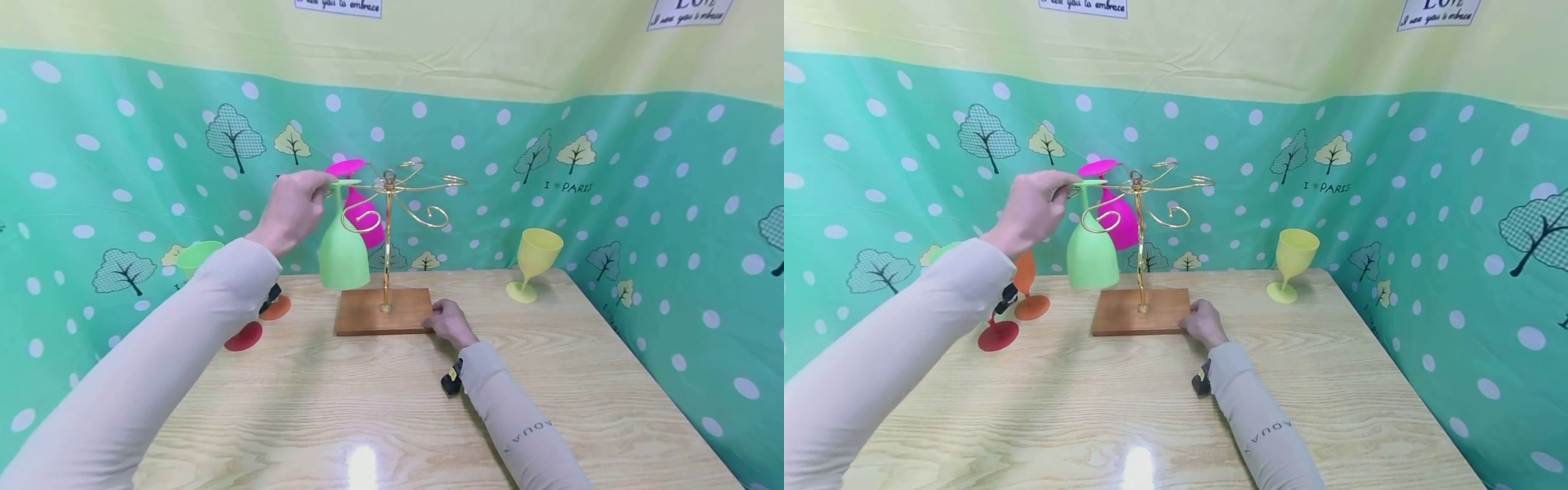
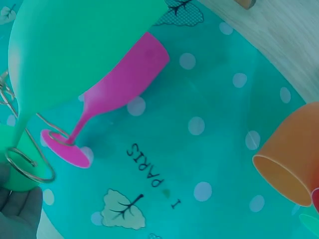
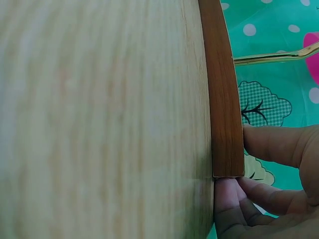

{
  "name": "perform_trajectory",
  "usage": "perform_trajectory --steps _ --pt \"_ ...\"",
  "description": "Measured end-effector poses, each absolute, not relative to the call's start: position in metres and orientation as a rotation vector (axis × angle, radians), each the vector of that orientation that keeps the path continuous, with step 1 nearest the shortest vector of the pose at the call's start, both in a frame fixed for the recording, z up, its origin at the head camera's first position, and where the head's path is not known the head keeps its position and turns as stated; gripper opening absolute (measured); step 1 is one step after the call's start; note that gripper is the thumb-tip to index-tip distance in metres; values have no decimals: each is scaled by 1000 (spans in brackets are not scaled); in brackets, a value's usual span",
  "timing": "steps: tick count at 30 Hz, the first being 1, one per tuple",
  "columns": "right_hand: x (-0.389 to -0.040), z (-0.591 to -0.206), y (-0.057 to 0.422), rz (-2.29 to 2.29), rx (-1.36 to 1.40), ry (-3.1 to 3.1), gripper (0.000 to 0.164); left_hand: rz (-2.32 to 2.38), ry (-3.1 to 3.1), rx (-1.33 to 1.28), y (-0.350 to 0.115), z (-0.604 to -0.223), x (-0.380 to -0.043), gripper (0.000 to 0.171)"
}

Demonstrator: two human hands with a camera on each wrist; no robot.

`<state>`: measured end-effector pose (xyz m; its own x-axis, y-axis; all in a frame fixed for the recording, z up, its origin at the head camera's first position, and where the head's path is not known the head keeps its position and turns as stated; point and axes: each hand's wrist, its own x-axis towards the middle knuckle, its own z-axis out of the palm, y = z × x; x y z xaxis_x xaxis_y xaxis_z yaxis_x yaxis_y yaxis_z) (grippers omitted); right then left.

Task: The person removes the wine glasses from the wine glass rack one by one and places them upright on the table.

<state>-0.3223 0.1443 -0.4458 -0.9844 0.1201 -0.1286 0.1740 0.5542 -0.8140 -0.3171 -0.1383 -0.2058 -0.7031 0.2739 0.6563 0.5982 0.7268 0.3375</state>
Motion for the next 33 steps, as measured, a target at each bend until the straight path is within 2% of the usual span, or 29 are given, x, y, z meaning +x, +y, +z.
perform_trajectory --steps 13,24,33 --pt "-321 -445 145 -1435 259 2703 51 -722 -2096 -754 -137 -215 -304 24" --pt "-322 -444 145 -1415 255 2710 52 -806 -1865 -646 -160 -226 -292 23" --pt "-324 -444 145 -1406 254 2706 50 -920 -1909 -447 -183 -234 -276 21"
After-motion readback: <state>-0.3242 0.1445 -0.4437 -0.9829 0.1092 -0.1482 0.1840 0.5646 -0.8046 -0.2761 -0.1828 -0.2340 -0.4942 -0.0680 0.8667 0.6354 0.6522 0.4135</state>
